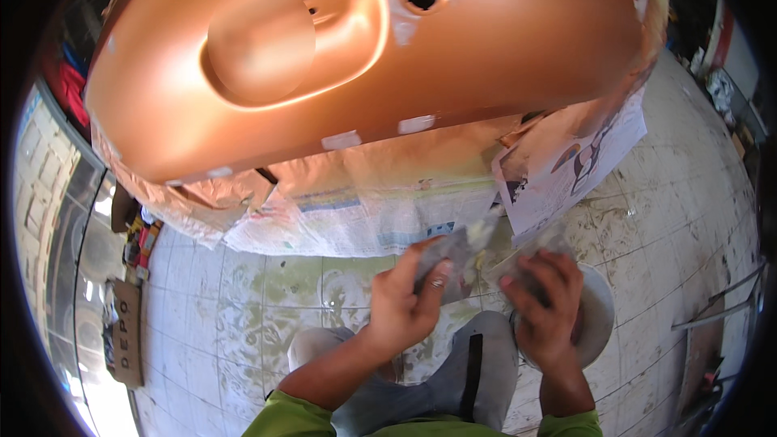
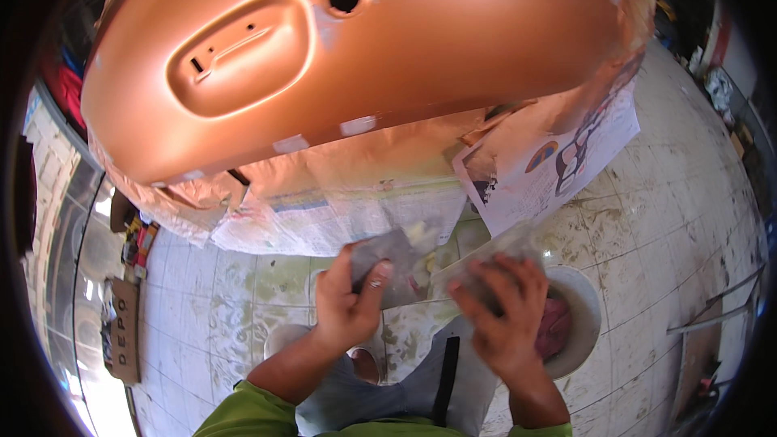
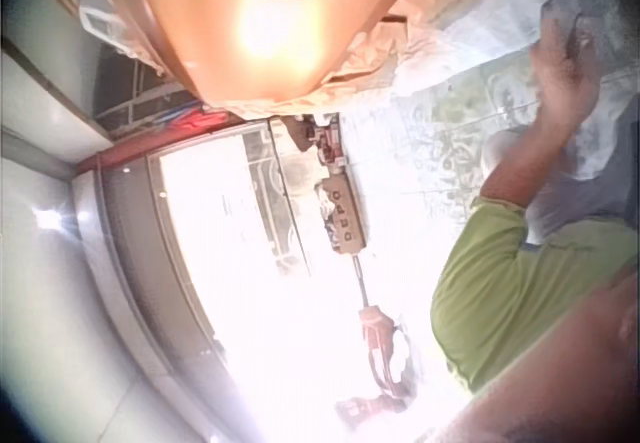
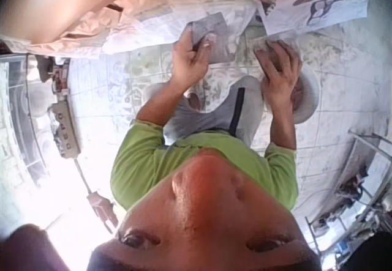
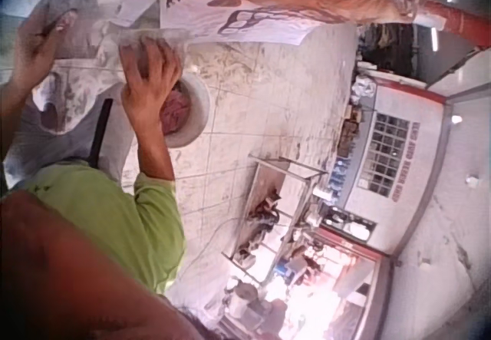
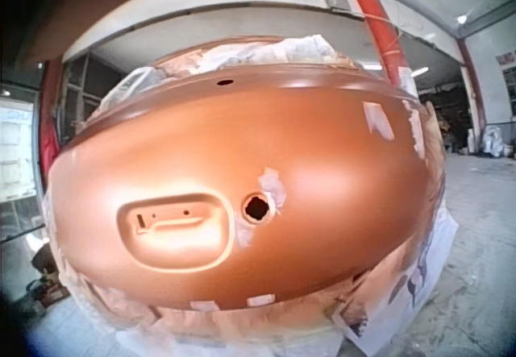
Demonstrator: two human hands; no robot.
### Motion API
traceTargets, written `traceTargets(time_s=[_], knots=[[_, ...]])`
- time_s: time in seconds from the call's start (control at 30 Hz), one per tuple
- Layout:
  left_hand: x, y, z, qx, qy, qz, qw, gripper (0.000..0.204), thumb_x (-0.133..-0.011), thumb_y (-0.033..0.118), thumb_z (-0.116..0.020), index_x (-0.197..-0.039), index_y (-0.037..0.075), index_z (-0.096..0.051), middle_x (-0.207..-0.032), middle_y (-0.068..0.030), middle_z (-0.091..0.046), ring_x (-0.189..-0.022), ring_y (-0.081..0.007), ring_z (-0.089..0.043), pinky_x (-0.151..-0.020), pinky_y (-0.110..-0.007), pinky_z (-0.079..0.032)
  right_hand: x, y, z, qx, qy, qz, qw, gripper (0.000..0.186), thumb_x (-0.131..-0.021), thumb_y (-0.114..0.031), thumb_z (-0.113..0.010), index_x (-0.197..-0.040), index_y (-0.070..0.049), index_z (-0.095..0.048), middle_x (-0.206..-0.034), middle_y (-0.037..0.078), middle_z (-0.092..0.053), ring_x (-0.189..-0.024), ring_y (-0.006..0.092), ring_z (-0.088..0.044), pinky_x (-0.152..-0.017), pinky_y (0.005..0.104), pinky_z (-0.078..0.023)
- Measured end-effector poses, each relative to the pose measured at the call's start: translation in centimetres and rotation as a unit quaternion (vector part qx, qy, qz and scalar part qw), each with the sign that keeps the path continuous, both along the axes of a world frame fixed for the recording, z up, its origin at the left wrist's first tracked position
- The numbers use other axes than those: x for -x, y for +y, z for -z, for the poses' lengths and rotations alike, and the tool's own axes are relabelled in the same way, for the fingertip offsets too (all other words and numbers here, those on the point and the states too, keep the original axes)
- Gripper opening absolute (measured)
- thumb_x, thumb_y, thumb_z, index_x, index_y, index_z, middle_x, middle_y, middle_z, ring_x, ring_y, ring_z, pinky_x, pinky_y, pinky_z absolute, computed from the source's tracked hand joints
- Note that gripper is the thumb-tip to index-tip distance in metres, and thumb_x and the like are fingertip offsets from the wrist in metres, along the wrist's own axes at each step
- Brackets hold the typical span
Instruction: The person sands a copper-colored car bumper with a sanding block, dipping it into a bucket of water periodically. The person then moves to a workbench to prepare another sanding block with a yellow substance before returning to sand a second car part.
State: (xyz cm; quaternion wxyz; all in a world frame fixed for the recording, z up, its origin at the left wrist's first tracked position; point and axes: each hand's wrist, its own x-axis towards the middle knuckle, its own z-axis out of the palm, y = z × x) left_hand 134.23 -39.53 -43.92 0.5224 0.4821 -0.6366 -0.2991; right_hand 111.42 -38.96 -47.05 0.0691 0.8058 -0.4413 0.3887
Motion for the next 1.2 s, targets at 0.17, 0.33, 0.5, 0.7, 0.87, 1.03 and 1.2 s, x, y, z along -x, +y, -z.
traceTargets(time_s=[0.17, 0.33, 0.5, 0.7, 0.87, 1.03, 1.2], knots=[[-3.9, 2.0, -1.2, 0.166, 0.003, -0.081, 0.983, 0.027, -0.099, 0.007, -0.064, -0.121, -0.008, -0.060, -0.105, -0.0202, -0.073, -0.086, -0.0202, -0.072, -0.076, -0.033, -0.058, -3.0, 0.8, -0.7, -0.078, 0.073, -0.082, 0.991, 0.064, -0.059, 0.005, -0.062, -0.117, -0.018, -0.076, -0.131, 0.003, -0.065, -0.124, 0.0321, -0.058, -0.110, 0.0540, -0.036], [-8.8, 2.8, -0.5, 0.209, 0.205, -0.170, 0.941, 0.024, -0.099, 0.004, -0.060, -0.120, -0.006, -0.055, -0.109, -0.0142, -0.068, -0.096, -0.0160, -0.064, -0.090, -0.030, -0.051, -6.9, -2.2, -6.2, -0.015, 0.061, 0.011, 0.998, 0.061, -0.065, 0.000, -0.064, -0.125, -0.010, -0.070, -0.134, 0.005, -0.063, -0.123, 0.0319, -0.058, -0.107, 0.0553, -0.036], [-10.8, 2.0, 4.1, 0.029, 0.200, -0.046, 0.978, 0.023, -0.099, 0.003, -0.065, -0.121, -0.002, -0.060, -0.105, -0.0078, -0.070, -0.094, -0.0120, -0.064, -0.087, -0.028, -0.051, -13.5, -5.6, -11.4, 0.109, 0.078, 0.052, 0.990, 0.047, -0.076, -0.010, -0.064, -0.123, -0.008, -0.070, -0.135, 0.005, -0.062, -0.121, 0.0314, -0.058, -0.104, 0.0550, -0.038], [-12.8, -0.8, 5.8, -0.029, 0.130, 0.063, 0.989, 0.027, -0.097, 0.005, -0.069, -0.122, -0.001, -0.062, -0.095, -0.0100, -0.076, -0.084, -0.0143, -0.071, -0.076, -0.029, -0.055, -17.7, -7.2, -13.8, 0.145, 0.074, 0.098, 0.982, 0.063, -0.069, 0.001, -0.065, -0.131, -0.007, -0.069, -0.139, 0.005, -0.061, -0.124, 0.0328, -0.056, -0.107, 0.0534, -0.036], [-14.9, -2.8, 5.0, -0.033, 0.061, 0.108, 0.992, 0.029, -0.095, 0.006, -0.070, -0.122, 0.000, -0.062, -0.093, -0.0131, -0.076, -0.082, -0.0183, -0.074, -0.075, -0.031, -0.056, -19.3, -8.1, -13.2, 0.146, 0.066, 0.131, 0.978, 0.063, -0.069, 0.000, -0.064, -0.131, -0.008, -0.069, -0.138, 0.004, -0.062, -0.123, 0.0327, -0.057, -0.106, 0.0528, -0.036], [-16.0, -4.2, 5.6, -0.039, 0.068, 0.136, 0.988, 0.032, -0.095, 0.007, -0.069, -0.125, -0.002, -0.061, -0.093, -0.0157, -0.076, -0.083, -0.0230, -0.075, -0.076, -0.032, -0.056, -19.9, -7.8, -13.3, 0.165, 0.053, 0.142, 0.975, 0.066, -0.064, 0.001, -0.064, -0.130, -0.007, -0.069, -0.137, 0.005, -0.063, -0.123, 0.0339, -0.057, -0.105, 0.0522, -0.037], [-16.3, -5.3, 6.3, -0.059, 0.056, 0.179, 0.981, 0.037, -0.095, 0.009, -0.069, -0.129, -0.003, -0.059, -0.096, -0.0178, -0.075, -0.085, -0.0259, -0.076, -0.077, -0.033, -0.056, -19.8, -8.0, -13.1, 0.143, 0.070, 0.146, 0.976, 0.067, -0.060, 0.000, -0.065, -0.127, -0.007, -0.072, -0.135, 0.005, -0.065, -0.120, 0.0342, -0.059, -0.102, 0.0504, -0.039]])
